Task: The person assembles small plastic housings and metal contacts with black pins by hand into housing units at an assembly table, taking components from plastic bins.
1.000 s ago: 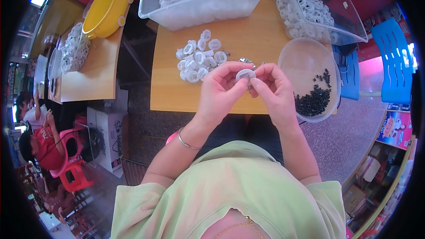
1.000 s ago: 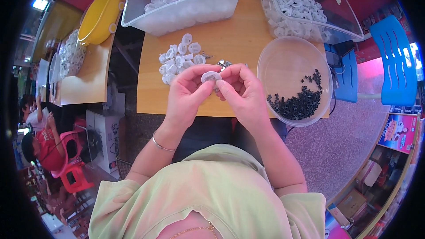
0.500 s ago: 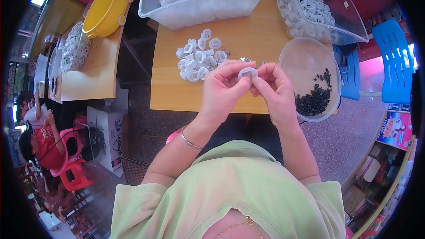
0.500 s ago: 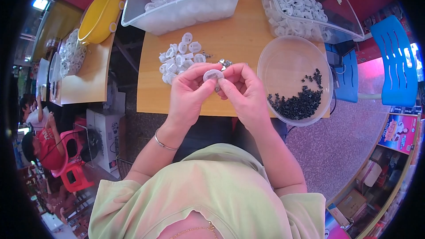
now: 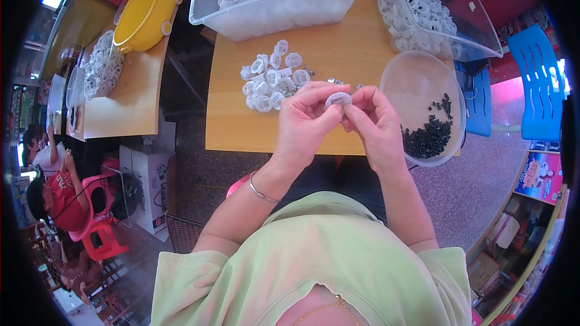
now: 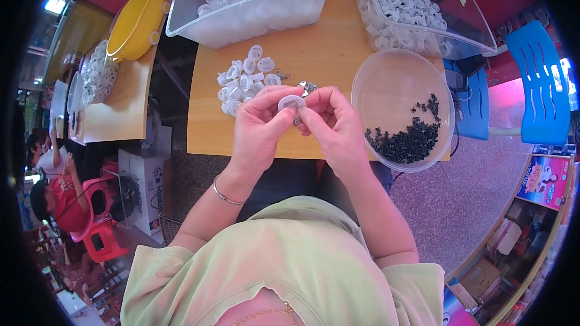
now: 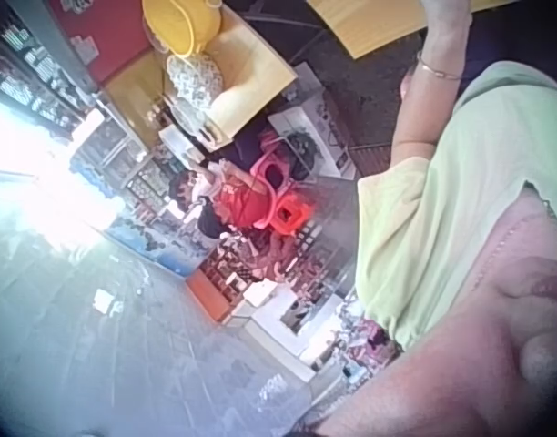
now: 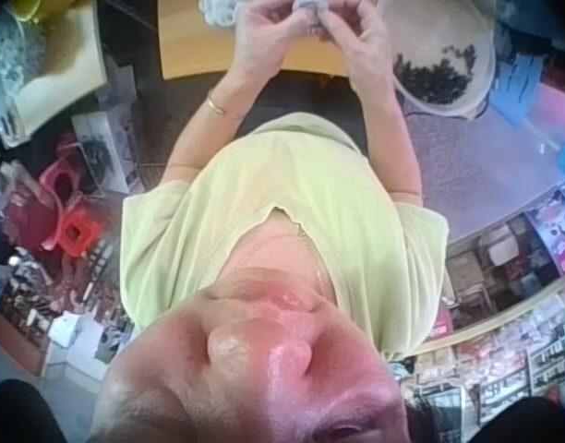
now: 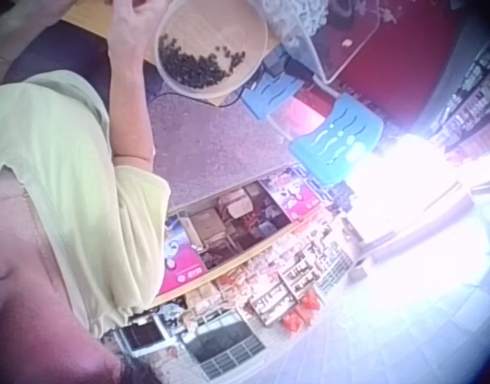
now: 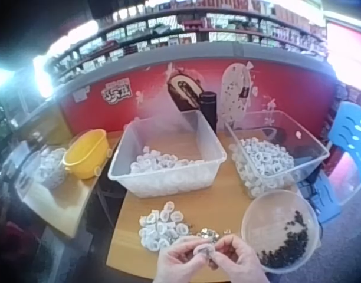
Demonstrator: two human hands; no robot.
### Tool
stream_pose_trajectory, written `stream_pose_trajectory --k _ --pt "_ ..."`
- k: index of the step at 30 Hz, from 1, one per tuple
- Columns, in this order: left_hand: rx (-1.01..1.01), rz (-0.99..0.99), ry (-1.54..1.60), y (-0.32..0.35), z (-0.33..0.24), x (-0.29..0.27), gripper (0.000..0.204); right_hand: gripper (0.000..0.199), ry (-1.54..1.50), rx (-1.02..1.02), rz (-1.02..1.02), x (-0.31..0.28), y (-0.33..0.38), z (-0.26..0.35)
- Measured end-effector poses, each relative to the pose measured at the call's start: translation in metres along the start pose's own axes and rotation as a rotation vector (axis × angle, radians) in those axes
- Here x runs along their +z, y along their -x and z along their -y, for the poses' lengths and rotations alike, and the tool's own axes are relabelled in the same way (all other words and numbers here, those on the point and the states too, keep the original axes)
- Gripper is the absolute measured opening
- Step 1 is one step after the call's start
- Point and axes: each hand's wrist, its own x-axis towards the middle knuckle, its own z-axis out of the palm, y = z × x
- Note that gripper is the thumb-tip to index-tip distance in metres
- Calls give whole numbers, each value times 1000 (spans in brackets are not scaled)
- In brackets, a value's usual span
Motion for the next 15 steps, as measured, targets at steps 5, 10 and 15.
stream_pose_trajectory --k 5,10,15 --pt "14 22 -27 -2 0 -2 26 8 -15 -36 5 2 2 -1" --pt "-22 24 -40 -1 -3 1 27 8 -7 -19 -10 0 1 -1" --pt "-37 27 -23 0 -3 2 29 8 -2 -4 -14 -1 0 0"
